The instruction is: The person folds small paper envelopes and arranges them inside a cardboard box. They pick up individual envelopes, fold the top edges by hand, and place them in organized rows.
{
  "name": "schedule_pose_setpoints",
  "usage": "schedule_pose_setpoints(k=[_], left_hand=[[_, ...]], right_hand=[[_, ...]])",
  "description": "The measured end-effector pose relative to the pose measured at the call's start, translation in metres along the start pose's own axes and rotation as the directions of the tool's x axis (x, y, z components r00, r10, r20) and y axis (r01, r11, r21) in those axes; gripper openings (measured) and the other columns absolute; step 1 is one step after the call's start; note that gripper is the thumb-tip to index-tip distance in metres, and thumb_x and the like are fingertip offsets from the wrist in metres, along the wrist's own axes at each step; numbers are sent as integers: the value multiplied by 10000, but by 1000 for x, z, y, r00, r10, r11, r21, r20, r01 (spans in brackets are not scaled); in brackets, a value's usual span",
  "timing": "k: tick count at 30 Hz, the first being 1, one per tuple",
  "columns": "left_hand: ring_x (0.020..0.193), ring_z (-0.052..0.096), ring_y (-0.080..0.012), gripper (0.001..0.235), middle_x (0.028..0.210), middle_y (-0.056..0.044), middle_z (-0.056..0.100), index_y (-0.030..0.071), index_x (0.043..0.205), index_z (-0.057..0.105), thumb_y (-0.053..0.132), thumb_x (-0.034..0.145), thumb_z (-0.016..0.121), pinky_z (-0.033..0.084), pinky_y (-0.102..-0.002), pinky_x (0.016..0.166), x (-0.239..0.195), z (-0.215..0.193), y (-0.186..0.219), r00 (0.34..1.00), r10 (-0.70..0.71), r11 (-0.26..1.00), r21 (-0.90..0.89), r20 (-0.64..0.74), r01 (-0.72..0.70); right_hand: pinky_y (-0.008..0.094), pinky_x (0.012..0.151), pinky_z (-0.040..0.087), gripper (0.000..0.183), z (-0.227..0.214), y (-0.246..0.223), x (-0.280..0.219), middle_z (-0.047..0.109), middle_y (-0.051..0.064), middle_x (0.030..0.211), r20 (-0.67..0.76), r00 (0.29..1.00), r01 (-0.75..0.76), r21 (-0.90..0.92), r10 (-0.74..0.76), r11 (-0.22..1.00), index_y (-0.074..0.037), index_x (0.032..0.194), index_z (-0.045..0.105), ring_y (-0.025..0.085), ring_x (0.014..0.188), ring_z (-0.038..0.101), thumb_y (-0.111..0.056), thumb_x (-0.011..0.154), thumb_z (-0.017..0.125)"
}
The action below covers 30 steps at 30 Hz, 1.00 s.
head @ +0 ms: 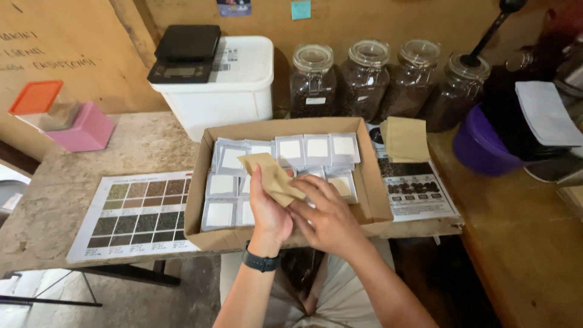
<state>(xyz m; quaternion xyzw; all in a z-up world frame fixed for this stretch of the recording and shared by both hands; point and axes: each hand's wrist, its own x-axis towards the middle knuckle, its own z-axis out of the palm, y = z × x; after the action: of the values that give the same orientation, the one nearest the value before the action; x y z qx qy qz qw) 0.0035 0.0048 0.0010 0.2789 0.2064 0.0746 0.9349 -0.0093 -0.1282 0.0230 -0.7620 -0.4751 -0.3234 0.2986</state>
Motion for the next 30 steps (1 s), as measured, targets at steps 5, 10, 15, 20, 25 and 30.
schedule_pose_setpoints(k=[5, 10, 15, 20, 25, 30], left_hand=[[854, 716, -275, 633, 947, -96, 718, 88, 1116, 628, 681, 907, 551, 587, -387, 796, -13, 19, 8, 1000, -7, 1000, -8, 17, 7], [893, 725, -276, 626, 922, -61, 718, 113, 1067, 644, 709, 901, 545, 586, -402, 839, 8, 0, 1, 999, 0, 1000, 25, 35, -1], [887, 709, -273, 586, 943, -59, 716, 110, 1073, 658, 665, 905, 575, 583, -425, 846, 6, 0, -3, 998, -38, 999, 28, 46, 37], [867, 688, -243, 324, 907, -80, 709, 100, 1001, 645, 416, 976, 579, 546, -394, 865, -15, 12, 9, 981, 46, 999, -21, 188, -43], [969, 675, -252, 329, 1003, -90, 701, 108, 1102, 632, 400, 956, 597, 526, -394, 919, -14, 11, 9, 989, 4, 1000, 21, 151, -7], [1030, 687, -297, 421, 1072, -168, 718, 22, 1166, 637, 386, 968, 565, 533, -416, 986, -11, 7, 6, 972, 65, 998, -36, 224, -59]], right_hand=[[503, 989, 457, 85, -6, -6, 6, 661, 161, 1336, 76, 997, 20, -47, -17, 999, 3, 942, 677, 428, 1290, 563, -61, 890, 655], [533, 1044, 419, 79, -2, -2, 4, 621, 178, 1406, 43, 999, 18, -116, -13, 993, 18, 952, 640, 414, 1326, 547, -46, 914, 614], [550, 1045, 423, 108, -10, -5, 9, 625, 148, 1417, 85, 996, -20, -97, 28, 995, -4, 944, 688, 440, 1365, 514, -75, 863, 674], [632, 1162, 333, 272, -3, 0, 3, 410, 122, 1610, 276, 950, -127, -94, 148, 987, 17, 1152, 635, 404, 1509, 315, -186, 1022, 510], [584, 1200, 324, 506, 1, -1, 3, 436, 147, 1601, 238, 957, -118, -211, 168, 970, 5, 1479, 485, 381, 1505, 354, -232, 1033, 504], [602, 1128, 440, 220, -3, 0, 4, 486, 188, 1522, 185, 981, -24, -148, 52, 989, 32, 1183, 665, 440, 1434, 428, -88, 1015, 588]])
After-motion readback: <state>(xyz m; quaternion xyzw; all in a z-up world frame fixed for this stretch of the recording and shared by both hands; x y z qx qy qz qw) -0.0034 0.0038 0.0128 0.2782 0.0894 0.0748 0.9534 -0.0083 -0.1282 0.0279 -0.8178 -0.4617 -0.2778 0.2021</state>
